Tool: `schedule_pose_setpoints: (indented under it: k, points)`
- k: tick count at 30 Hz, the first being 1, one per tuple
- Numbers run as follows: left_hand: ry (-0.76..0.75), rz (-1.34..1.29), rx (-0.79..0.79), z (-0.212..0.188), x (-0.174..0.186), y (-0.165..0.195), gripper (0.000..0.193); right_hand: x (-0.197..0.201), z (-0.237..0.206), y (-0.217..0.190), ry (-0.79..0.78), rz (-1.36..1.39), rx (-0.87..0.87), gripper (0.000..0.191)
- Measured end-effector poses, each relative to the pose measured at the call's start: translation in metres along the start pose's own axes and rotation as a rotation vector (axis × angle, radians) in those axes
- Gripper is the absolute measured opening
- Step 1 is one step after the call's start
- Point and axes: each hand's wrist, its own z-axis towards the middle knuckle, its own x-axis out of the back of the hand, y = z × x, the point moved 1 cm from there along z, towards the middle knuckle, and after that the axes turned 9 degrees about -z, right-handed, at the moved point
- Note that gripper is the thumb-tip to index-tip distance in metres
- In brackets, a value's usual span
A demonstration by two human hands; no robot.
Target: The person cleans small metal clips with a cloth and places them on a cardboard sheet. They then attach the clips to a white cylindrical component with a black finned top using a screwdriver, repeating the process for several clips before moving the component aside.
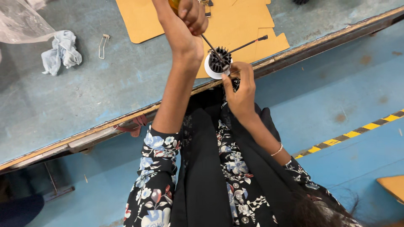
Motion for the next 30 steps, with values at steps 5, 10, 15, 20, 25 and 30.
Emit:
schedule_pose_setpoints:
  k: [5,10,15,20,25,30]
  points:
    - [-0.024,-0.009,-0.007,-0.010,-0.027,0.007,0.055,-0.016,0.011,0.000,0.032,-0.190,0.127,0.070]
    - [-0.127,-0.174,-0.129,-0.020,-0.041,0.050,0.058,-0.022,0.020,0.023,-0.065,0.157,-0.108,0.064]
    - [-0.012,0.029,-0.555,-0.042,0.006,0.111,0.056,0.022,0.043,0.059,-0.100,0.955,-0.380,0.054]
    - [0.294,-0.191,-0.481,-0.083,0.079,0.117,0.052,0.123,0.070,0.082,-0.124,0.996,-0.357,0.049]
    - [0.460,0.197,-0.528,-0.110,0.122,0.107,0.019,0.193,0.111,0.089,-0.159,0.754,-0.252,0.041]
    - [0.420,0.971,-0.416,-0.121,0.137,0.103,0.014,0.191,0.180,0.111,-0.179,0.447,-0.066,0.043]
